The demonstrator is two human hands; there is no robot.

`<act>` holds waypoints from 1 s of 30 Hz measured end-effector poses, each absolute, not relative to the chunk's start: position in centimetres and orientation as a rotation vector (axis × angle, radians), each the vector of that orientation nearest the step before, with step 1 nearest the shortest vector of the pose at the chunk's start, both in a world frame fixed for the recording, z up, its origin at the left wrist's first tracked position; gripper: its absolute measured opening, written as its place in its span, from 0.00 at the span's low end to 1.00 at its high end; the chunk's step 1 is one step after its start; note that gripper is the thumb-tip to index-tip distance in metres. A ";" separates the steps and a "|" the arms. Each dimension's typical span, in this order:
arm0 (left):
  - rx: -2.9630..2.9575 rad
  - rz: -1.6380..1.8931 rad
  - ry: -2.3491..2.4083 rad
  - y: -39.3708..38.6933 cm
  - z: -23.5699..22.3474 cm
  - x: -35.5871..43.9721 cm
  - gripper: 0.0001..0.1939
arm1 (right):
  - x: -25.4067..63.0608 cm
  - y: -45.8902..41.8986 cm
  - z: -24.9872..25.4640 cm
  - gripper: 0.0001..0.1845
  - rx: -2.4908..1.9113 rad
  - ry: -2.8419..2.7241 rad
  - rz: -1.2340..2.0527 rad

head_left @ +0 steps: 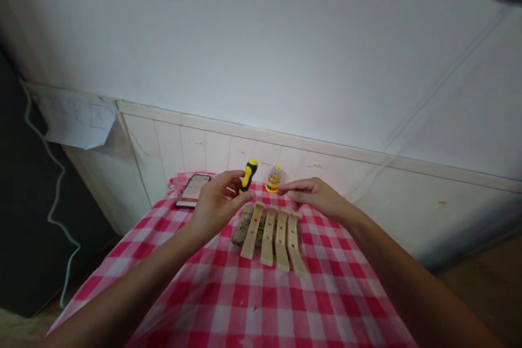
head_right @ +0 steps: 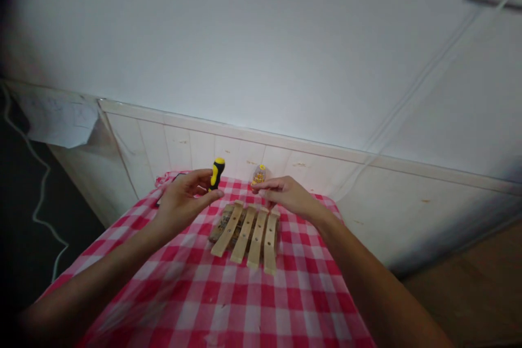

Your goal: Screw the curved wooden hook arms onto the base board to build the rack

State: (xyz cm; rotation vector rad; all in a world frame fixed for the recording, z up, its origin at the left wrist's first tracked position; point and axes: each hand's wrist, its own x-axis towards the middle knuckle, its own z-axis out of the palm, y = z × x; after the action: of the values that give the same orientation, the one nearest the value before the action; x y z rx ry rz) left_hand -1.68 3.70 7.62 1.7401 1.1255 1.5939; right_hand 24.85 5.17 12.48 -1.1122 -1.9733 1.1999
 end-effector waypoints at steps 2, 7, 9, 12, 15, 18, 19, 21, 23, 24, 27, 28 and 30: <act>1.834 1.550 1.078 3.2 8.0 -1.2 0.16 | 23.4 3.5 13.4 0.26 -1.065 -1.886 1.226; 1.985 1.336 0.925 1.3 9.0 0.8 0.11 | 19.0 -1.6 13.6 0.20 -1.037 -1.737 1.034; 1.965 1.294 0.917 0.4 9.5 1.4 0.11 | 18.1 -3.0 13.4 0.18 -1.066 -1.682 0.918; 1.873 1.186 0.800 0.4 9.8 1.3 0.19 | 18.2 -4.0 13.0 0.16 -1.094 -1.657 0.716; 1.792 1.147 0.669 2.6 9.1 0.0 0.31 | 19.7 -4.5 12.6 0.16 -1.185 -1.530 0.569; 1.855 1.050 0.924 6.2 7.0 -1.1 0.29 | 21.9 -4.8 11.9 0.19 -1.340 -1.322 0.658; 1.874 0.996 0.948 7.3 6.2 -1.2 0.29 | 22.6 -5.0 11.5 0.19 -1.371 -1.284 0.676; 1.931 0.888 0.970 9.2 4.4 -0.9 0.29 | 23.9 -5.5 10.4 0.18 -1.426 -1.236 0.714; 2.002 0.796 0.982 10.3 2.9 -0.2 0.23 | 24.7 -6.3 8.8 0.15 -1.490 -1.185 0.781; 2.041 0.751 0.984 10.7 2.3 0.2 0.19 | 24.9 -6.7 7.9 0.14 -1.517 -1.160 0.822; 2.151 0.657 1.003 11.2 1.0 0.9 0.09 | 24.8 -7.5 4.9 0.13 -1.538 -0.965 1.081; 2.183 0.641 1.018 11.2 0.8 0.9 0.08 | 24.6 -7.5 4.1 0.14 -1.535 -0.926 1.118; 2.236 0.628 1.063 10.8 0.5 0.7 0.09 | 24.5 -7.1 3.0 0.15 -1.506 -0.872 1.151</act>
State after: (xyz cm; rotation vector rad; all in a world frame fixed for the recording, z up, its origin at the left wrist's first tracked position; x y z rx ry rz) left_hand 0.68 10.84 0.46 2.2356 1.0626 0.6280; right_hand 24.54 -7.08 2.97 -1.5057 -0.8720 1.1507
